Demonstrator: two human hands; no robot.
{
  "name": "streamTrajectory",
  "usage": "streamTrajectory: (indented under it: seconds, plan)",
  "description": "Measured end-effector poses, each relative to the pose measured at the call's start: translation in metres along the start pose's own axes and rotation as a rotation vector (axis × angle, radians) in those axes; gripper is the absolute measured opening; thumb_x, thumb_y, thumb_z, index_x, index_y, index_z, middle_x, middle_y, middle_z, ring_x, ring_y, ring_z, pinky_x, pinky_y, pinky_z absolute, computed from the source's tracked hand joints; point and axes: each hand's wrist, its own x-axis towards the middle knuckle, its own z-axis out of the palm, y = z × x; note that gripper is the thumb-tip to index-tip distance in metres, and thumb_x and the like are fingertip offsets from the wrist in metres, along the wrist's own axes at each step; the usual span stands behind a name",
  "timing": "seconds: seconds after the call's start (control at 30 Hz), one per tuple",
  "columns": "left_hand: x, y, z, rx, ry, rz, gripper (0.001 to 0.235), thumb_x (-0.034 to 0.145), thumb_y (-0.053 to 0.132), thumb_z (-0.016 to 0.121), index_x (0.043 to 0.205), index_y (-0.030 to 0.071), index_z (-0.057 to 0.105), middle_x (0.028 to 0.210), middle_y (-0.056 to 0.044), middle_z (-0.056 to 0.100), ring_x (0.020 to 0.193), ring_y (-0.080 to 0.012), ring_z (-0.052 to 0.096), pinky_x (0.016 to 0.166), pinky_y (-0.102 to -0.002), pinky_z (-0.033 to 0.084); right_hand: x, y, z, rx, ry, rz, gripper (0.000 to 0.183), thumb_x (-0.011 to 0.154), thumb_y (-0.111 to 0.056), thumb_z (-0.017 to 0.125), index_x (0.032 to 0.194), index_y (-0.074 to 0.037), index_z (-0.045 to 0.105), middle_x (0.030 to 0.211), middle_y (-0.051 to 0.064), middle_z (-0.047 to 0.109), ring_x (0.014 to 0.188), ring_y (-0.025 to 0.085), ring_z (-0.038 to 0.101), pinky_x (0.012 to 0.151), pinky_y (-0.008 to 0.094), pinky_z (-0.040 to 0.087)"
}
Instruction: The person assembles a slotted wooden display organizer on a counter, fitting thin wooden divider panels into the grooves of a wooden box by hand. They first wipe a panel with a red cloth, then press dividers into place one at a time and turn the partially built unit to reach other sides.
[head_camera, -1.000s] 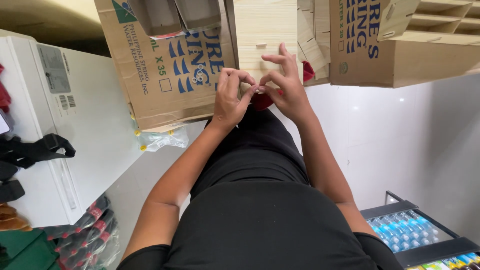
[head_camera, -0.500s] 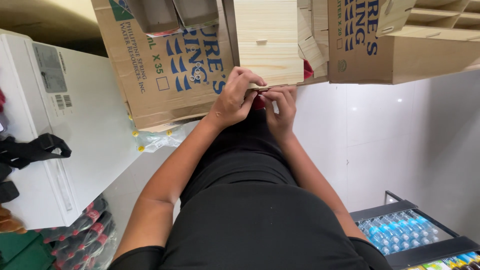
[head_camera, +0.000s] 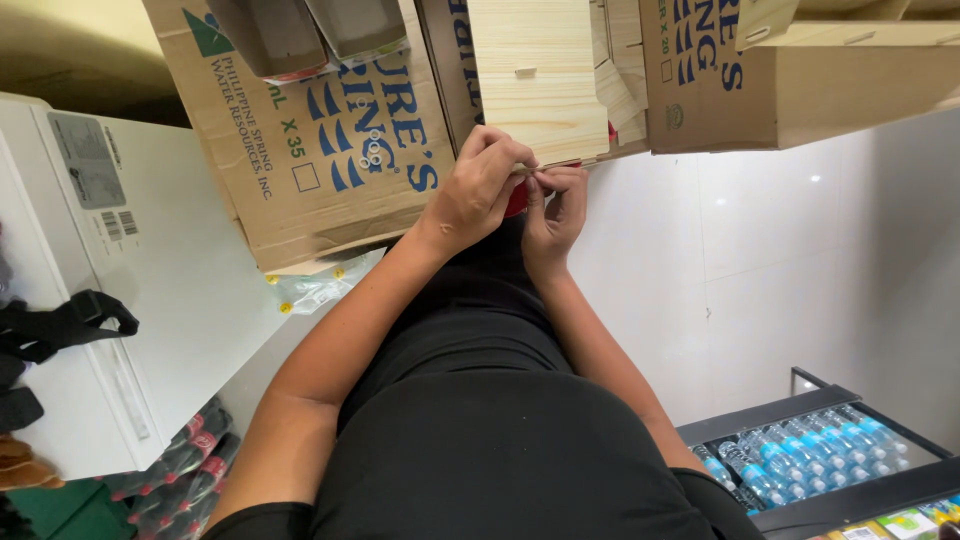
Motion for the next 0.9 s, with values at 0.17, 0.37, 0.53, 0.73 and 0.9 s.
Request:
streamTrajectory:
  seconds: [0.17, 0.37, 0.53, 0.73, 0.9]
  plan:
    - [0.001, 0.008, 0.002, 0.121, -0.006, -0.007, 0.034, 0.084, -0.008, 0.074, 0.112, 0.004, 0.058, 0.102, -0.009, 0.065, 0.104, -0.0343, 0.059, 0.088, -0.041, 0.054, 0.004, 0.001, -0.002, -0.034, 0.028, 0.005, 0.012, 0.101, 0.004, 0.066, 0.104, -0.003, 0.058, 0.103, 0.008, 0.055, 0.096, 0.02, 0.053, 0.088, 0.029, 0.045]
    - [-0.005, 0.002, 0.01, 0.149, 0.027, 0.018, 0.033, 0.085, -0.005, 0.076, 0.111, 0.003, 0.057, 0.099, -0.01, 0.064, 0.102, -0.0347, 0.058, 0.087, -0.041, 0.055, 0.012, -0.006, -0.001, -0.223, 0.079, -0.031, 0.014, 0.097, 0.004, 0.066, 0.098, -0.005, 0.056, 0.098, 0.007, 0.055, 0.098, 0.024, 0.049, 0.089, 0.034, 0.042]
    - [-0.01, 0.0, 0.015, 0.186, 0.042, 0.015, 0.032, 0.086, -0.007, 0.074, 0.111, 0.002, 0.058, 0.097, -0.01, 0.062, 0.1, -0.0343, 0.059, 0.085, -0.039, 0.056, 0.011, -0.001, 0.001, -0.373, 0.092, -0.054, 0.017, 0.092, 0.007, 0.063, 0.095, -0.006, 0.054, 0.097, 0.006, 0.055, 0.099, 0.026, 0.045, 0.092, 0.037, 0.039]
    - [-0.007, -0.001, 0.011, 0.168, 0.053, 0.031, 0.03, 0.085, -0.01, 0.072, 0.109, 0.001, 0.058, 0.094, -0.009, 0.058, 0.098, -0.0345, 0.059, 0.083, -0.038, 0.055, 0.009, 0.008, 0.005, -0.416, 0.13, -0.063, 0.019, 0.09, 0.01, 0.063, 0.097, -0.006, 0.054, 0.101, 0.005, 0.053, 0.104, 0.025, 0.041, 0.095, 0.038, 0.036]
    - [-0.012, -0.004, 0.008, 0.161, 0.057, 0.033, 0.028, 0.086, -0.012, 0.069, 0.108, 0.002, 0.058, 0.094, -0.01, 0.059, 0.096, -0.0333, 0.059, 0.084, -0.039, 0.055, 0.013, 0.002, 0.004, -0.095, 0.188, 0.072, 0.028, 0.091, 0.001, 0.074, 0.098, -0.009, 0.049, 0.105, 0.005, 0.041, 0.1, 0.022, 0.04, 0.089, 0.033, 0.036]
